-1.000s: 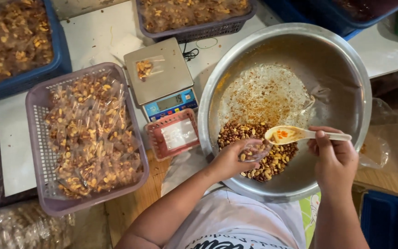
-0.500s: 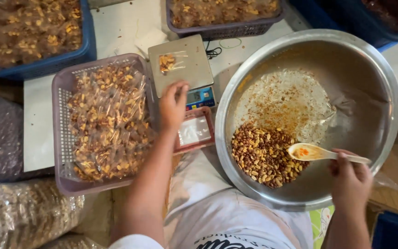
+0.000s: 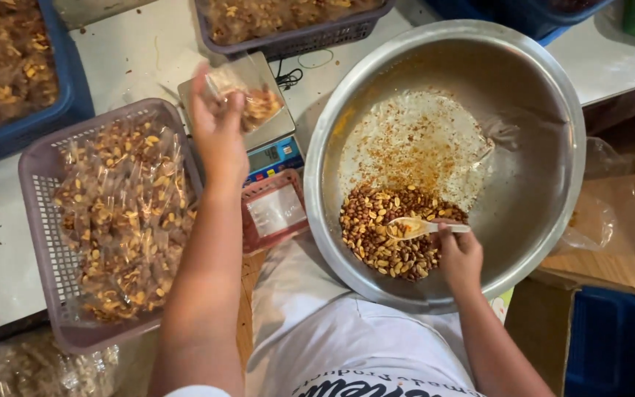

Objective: Scooping nuts from a large bowl into small plastic bags, weighing them on a digital scale, and placing them into a storage basket.

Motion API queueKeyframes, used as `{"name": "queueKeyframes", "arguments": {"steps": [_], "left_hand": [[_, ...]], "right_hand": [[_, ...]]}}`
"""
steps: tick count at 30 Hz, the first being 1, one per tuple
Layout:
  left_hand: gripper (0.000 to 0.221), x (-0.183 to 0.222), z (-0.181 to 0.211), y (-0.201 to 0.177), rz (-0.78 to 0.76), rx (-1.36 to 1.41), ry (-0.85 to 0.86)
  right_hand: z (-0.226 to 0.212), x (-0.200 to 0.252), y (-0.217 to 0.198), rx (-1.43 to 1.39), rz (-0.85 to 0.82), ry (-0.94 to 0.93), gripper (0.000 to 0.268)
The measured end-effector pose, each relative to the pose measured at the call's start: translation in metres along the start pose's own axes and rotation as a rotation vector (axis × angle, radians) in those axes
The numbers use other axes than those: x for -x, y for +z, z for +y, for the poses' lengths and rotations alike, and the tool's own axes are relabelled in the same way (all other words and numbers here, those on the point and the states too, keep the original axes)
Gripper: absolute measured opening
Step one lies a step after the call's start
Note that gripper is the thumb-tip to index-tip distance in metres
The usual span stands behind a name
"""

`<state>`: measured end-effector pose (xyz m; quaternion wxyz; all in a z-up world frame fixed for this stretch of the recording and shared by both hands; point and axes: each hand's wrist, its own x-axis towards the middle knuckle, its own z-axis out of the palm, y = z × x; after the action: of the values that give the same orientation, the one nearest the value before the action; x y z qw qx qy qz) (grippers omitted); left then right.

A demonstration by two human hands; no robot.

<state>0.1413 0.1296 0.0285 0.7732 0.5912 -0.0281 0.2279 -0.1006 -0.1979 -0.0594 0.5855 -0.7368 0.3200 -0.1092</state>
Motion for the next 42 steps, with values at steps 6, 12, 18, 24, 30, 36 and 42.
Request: {"name": "queueKeyframes", "arguments": {"steps": [6,12,18,24,30,36,42], "left_hand": [[0.011,0.083,0.049,0.032,-0.302,0.884,-0.677],[0.065,0.182,0.034,0.048,-0.973,-0.039,-0.398],[0.082,0.186,0.05,0.061,-1.06,-0.268,-0.544],[0.078,0.191,0.044,0.061,-0.984,-0.108,-0.645],[0.025,0.199,0.002,0.047,-0.838,0.332,-0.696],[0.017,0.089,0.013,0.006,-0.369,0.021,0.023],[0.035,0.012,-0.09,-0.062,-0.251,-1.217,0.195]], "right_hand": [[-0.036,-0.006,-0.02,-0.126,-0.037,-0.171,0.016],[-0.091,0.009,-0.036,-0.129,-0.048,-0.319,0.016],[-0.129,0.029,-0.046,-0.026,-0.096,-0.477,0.02],[-0.136,0.022,-0.043,-0.056,-0.041,-0.33,0.016],[-0.107,0.001,-0.054,-0.17,0.049,-0.135,0.016],[-0.081,-0.008,-0.067,-0.249,0.119,-0.088,0.013],[-0.067,-0.011,-0.074,-0.265,0.113,-0.127,0.014]]}}
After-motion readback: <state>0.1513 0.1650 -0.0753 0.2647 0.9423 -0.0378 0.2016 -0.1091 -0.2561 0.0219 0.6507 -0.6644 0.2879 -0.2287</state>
